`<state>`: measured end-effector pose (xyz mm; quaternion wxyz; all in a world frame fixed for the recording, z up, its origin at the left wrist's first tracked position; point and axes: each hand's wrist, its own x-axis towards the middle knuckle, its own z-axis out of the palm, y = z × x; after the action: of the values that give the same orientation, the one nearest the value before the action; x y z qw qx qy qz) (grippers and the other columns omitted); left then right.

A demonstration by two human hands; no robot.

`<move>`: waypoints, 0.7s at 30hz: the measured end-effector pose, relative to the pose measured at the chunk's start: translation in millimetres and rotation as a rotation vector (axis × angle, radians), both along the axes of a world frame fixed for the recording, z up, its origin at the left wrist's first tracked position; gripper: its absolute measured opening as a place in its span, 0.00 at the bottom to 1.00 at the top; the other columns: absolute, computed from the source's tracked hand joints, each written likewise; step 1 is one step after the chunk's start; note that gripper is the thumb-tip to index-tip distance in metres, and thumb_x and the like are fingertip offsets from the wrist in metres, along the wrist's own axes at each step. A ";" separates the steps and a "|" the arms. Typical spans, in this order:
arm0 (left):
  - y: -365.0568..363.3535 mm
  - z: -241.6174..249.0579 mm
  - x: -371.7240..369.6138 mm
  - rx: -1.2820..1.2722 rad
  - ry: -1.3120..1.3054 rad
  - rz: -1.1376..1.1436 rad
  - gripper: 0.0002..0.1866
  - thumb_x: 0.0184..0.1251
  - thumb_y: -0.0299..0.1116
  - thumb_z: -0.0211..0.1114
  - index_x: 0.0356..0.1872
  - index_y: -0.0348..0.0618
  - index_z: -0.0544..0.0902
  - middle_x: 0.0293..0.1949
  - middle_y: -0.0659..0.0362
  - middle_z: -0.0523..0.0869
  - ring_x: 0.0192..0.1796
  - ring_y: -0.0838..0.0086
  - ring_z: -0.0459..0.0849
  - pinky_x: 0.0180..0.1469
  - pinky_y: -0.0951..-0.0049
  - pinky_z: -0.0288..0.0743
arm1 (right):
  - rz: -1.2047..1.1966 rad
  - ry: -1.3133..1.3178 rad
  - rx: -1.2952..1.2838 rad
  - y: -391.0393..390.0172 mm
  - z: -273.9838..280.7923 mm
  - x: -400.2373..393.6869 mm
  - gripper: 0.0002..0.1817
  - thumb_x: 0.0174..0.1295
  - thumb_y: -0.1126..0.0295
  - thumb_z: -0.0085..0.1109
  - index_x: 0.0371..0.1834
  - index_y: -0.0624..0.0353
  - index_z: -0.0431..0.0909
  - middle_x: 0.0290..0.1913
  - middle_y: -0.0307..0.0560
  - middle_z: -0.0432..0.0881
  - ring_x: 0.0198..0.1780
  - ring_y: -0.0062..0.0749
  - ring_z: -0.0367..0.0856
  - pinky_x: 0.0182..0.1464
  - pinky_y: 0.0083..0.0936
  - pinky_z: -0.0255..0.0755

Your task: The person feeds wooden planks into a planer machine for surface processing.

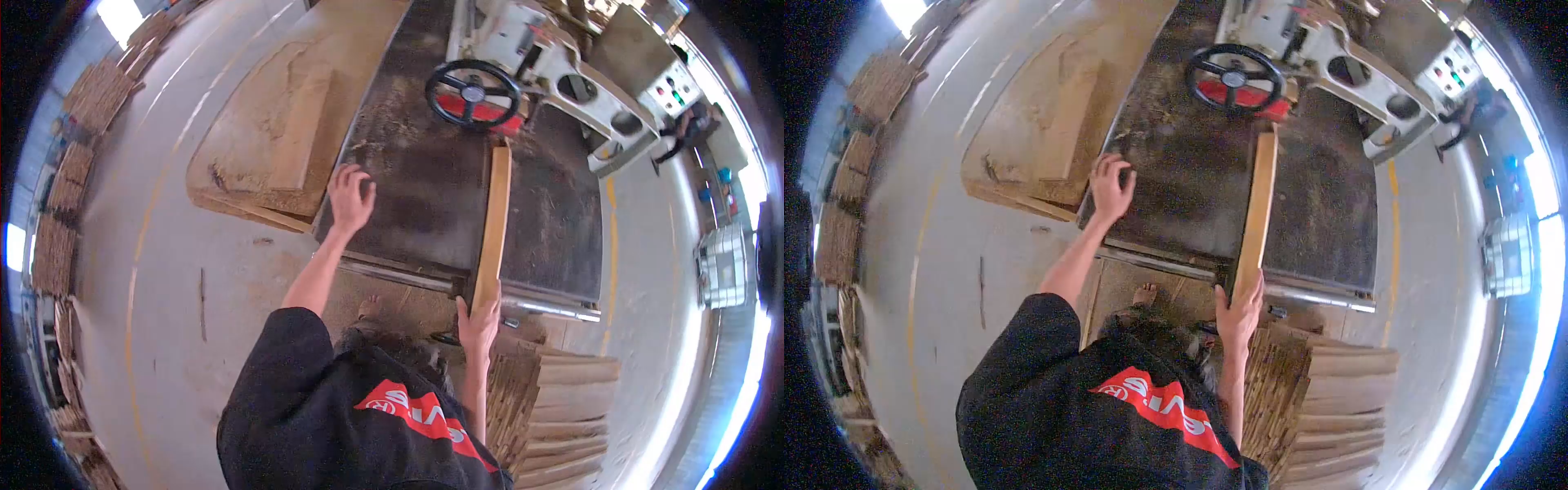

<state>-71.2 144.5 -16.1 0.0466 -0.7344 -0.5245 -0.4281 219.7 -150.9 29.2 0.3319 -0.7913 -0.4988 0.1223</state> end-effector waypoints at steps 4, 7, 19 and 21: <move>38.1 11.1 -93.3 -0.143 0.129 0.416 0.33 0.60 0.45 0.81 0.64 0.47 0.80 0.70 0.44 0.79 0.79 0.42 0.67 0.77 0.40 0.62 | -0.103 -0.157 -0.154 6.3 9.7 -14.4 0.52 0.67 0.60 0.72 0.89 0.55 0.51 0.75 0.67 0.74 0.68 0.69 0.80 0.64 0.57 0.80; 60.3 10.6 -132.4 -0.430 0.177 0.635 0.44 0.55 0.54 0.84 0.69 0.44 0.77 0.73 0.40 0.76 0.81 0.41 0.65 0.78 0.40 0.62 | -0.124 -0.210 -0.140 4.6 7.5 -15.9 0.51 0.67 0.60 0.72 0.89 0.52 0.51 0.74 0.65 0.76 0.67 0.66 0.82 0.60 0.56 0.82; 47.9 38.3 -131.0 -0.855 -1.258 -0.118 0.35 0.67 0.56 0.73 0.66 0.41 0.81 0.61 0.47 0.87 0.60 0.47 0.87 0.61 0.43 0.82 | -0.203 -0.191 -0.211 8.3 10.7 -20.8 0.50 0.68 0.58 0.70 0.90 0.47 0.52 0.75 0.66 0.76 0.65 0.70 0.82 0.60 0.59 0.80; 10.9 54.8 -119.7 -1.100 -1.945 -0.717 0.39 0.75 0.60 0.60 0.75 0.38 0.76 0.64 0.41 0.85 0.60 0.47 0.87 0.59 0.42 0.85 | -0.190 -0.198 -0.199 8.9 11.2 -20.3 0.49 0.69 0.58 0.69 0.90 0.49 0.52 0.73 0.66 0.77 0.64 0.69 0.83 0.59 0.58 0.80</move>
<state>-191.0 155.3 38.7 -0.8209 -0.1251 -0.2168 -0.5133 199.4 -142.0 40.4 0.2111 -0.8721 -0.4374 0.0605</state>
